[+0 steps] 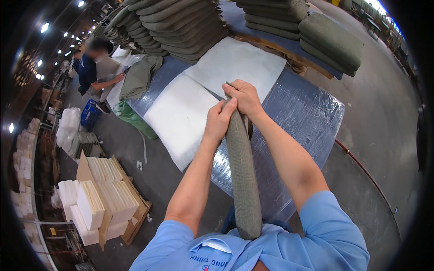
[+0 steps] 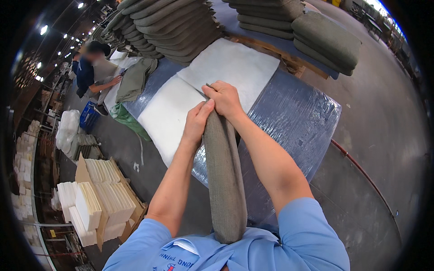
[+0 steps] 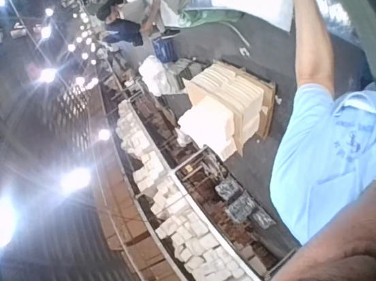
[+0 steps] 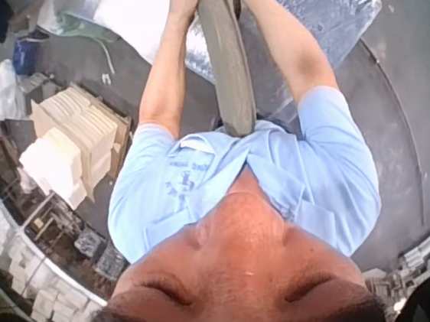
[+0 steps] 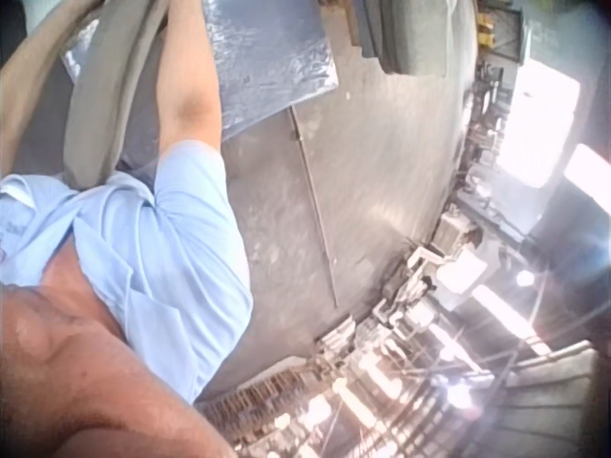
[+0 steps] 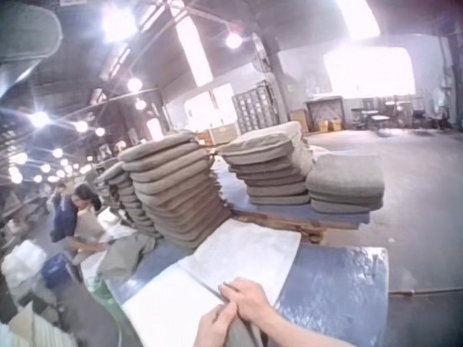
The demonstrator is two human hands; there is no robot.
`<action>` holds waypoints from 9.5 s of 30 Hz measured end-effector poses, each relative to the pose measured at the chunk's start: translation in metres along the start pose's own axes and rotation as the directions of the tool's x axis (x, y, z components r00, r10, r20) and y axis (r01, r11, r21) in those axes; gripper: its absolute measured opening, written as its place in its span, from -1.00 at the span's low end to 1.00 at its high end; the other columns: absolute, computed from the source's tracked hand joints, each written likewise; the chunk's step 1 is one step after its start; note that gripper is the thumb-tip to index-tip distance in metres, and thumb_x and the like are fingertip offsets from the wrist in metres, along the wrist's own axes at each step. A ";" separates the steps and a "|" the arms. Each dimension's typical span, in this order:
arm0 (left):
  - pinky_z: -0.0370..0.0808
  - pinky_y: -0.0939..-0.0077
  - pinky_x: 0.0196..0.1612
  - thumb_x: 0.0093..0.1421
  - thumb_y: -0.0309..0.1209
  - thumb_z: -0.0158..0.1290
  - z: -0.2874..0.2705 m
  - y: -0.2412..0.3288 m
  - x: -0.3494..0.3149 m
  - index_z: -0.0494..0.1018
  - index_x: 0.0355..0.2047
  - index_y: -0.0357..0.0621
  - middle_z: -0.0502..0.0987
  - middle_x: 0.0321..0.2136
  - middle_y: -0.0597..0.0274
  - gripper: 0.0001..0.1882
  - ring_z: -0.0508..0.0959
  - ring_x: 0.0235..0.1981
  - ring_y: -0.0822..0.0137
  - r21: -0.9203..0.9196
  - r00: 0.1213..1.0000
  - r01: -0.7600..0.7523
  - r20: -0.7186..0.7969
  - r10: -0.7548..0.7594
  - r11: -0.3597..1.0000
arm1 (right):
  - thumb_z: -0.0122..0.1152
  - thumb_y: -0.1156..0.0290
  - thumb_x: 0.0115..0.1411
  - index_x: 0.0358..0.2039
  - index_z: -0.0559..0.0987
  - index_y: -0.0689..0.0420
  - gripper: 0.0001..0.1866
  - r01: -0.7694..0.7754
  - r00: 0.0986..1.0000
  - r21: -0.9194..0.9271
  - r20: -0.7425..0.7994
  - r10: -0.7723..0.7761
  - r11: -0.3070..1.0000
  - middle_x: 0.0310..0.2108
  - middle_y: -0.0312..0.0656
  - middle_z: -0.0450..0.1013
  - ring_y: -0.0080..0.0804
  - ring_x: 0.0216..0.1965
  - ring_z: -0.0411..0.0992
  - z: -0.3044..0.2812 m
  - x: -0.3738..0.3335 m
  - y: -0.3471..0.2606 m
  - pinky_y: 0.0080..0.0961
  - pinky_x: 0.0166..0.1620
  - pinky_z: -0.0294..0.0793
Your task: The person repeatedly folds a single gray cushion on a plastic-wrapped table in a warehouse. They align edges, fold the cushion in half, and press it flat, repeating the same folding motion throughout the clip.
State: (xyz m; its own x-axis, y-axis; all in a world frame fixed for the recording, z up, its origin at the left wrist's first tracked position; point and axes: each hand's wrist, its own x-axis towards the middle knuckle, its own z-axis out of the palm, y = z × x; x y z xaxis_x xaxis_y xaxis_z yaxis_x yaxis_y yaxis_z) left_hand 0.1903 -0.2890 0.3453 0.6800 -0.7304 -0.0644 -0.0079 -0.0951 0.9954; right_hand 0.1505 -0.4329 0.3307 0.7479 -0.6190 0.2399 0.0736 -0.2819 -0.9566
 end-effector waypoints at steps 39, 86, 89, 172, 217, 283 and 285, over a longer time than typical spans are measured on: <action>0.38 0.04 0.28 0.30 0.24 0.02 -0.131 -0.133 -0.195 0.26 0.36 -0.25 0.42 0.27 -0.03 -0.11 0.45 0.24 -0.02 -0.572 0.843 0.343 -0.162 -0.512 0.745 | 0.26 0.24 0.10 0.14 0.47 0.30 -0.38 -0.391 0.668 0.850 -0.002 0.744 0.353 0.07 0.06 0.49 -0.03 0.13 0.45 -0.169 -0.243 0.004 -0.09 0.20 0.43; 0.42 0.57 0.00 0.38 -0.36 0.16 -0.026 -0.021 -0.048 0.49 0.07 -0.15 0.57 -0.16 0.39 -0.71 0.50 -0.13 0.52 -0.249 0.997 -0.070 0.020 0.077 0.966 | 0.06 -0.37 0.32 -0.23 0.67 0.09 -0.31 -0.436 0.758 0.115 0.582 0.295 0.893 -0.38 -0.32 0.46 -0.49 -0.27 0.36 -0.025 0.009 0.011 -0.49 -0.07 0.30; 0.42 0.55 0.02 0.38 -0.30 0.18 -0.028 -0.022 -0.043 0.47 0.10 -0.16 0.57 -0.15 0.37 -0.65 0.50 -0.12 0.51 -0.213 0.998 -0.058 0.018 0.064 0.975 | 0.27 -0.14 0.32 -0.40 0.57 0.01 -0.55 -0.351 0.805 0.168 0.557 0.205 0.921 -0.43 -0.45 0.40 -0.60 -0.34 0.31 -0.031 0.005 -0.002 -0.53 -0.21 0.28; 0.47 0.35 -0.14 0.49 -0.01 -0.20 -0.032 -0.019 0.051 0.61 -0.32 -0.27 0.61 -0.45 0.12 -0.41 0.58 -0.33 0.25 0.223 0.825 -0.091 -0.529 0.199 0.971 | 0.14 0.13 0.43 -0.32 0.64 0.16 -0.65 -0.333 0.943 0.490 0.149 0.299 0.806 -0.44 -0.37 0.50 -0.61 -0.36 0.41 0.027 -0.085 -0.014 -0.53 -0.24 0.39; 0.59 0.29 -0.16 0.26 -0.24 0.13 -0.132 -0.020 -0.072 0.55 -0.10 -0.38 0.64 -0.21 0.03 -0.60 0.65 -0.24 0.18 -0.285 0.832 0.198 -0.456 -0.315 0.938 | 0.15 -0.11 0.37 -0.06 0.63 0.17 -0.46 -0.585 0.771 -0.310 0.072 0.632 0.749 -0.14 -0.15 0.58 -0.36 -0.08 0.50 -0.136 -0.257 0.110 -0.41 -0.03 0.45; 0.45 -0.17 -0.15 0.38 -0.34 -0.04 0.001 -0.297 -0.211 0.35 -0.13 -0.23 0.59 -0.34 -0.27 -0.81 0.58 -0.21 -0.31 0.671 0.959 0.126 0.108 -0.264 0.731 | -0.05 -0.15 0.43 -0.01 0.59 0.15 -0.42 0.282 0.273 -0.701 0.714 0.645 0.655 -0.20 0.11 0.59 0.12 -0.07 0.54 0.000 -0.248 0.177 0.00 0.02 0.50; 0.46 -0.19 -0.23 0.40 -0.31 -0.05 0.001 -0.305 -0.208 0.34 -0.15 -0.20 0.60 -0.44 -0.24 -0.80 0.59 -0.33 -0.34 0.704 0.964 0.096 0.110 -0.241 0.704 | -0.10 -0.14 0.46 -0.08 0.58 0.18 -0.42 0.339 0.282 -0.710 0.703 0.653 0.618 -0.28 0.06 0.60 0.08 -0.14 0.57 0.003 -0.253 0.173 -0.02 -0.04 0.53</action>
State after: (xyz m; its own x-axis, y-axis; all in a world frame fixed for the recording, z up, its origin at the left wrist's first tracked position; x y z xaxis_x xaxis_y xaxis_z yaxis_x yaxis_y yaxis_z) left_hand 0.0502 -0.1091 0.0553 0.5766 -0.7559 -0.3102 -0.4566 -0.6130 0.6448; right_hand -0.0239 -0.3233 0.1039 0.7227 0.1569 -0.6732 -0.1693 -0.9041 -0.3924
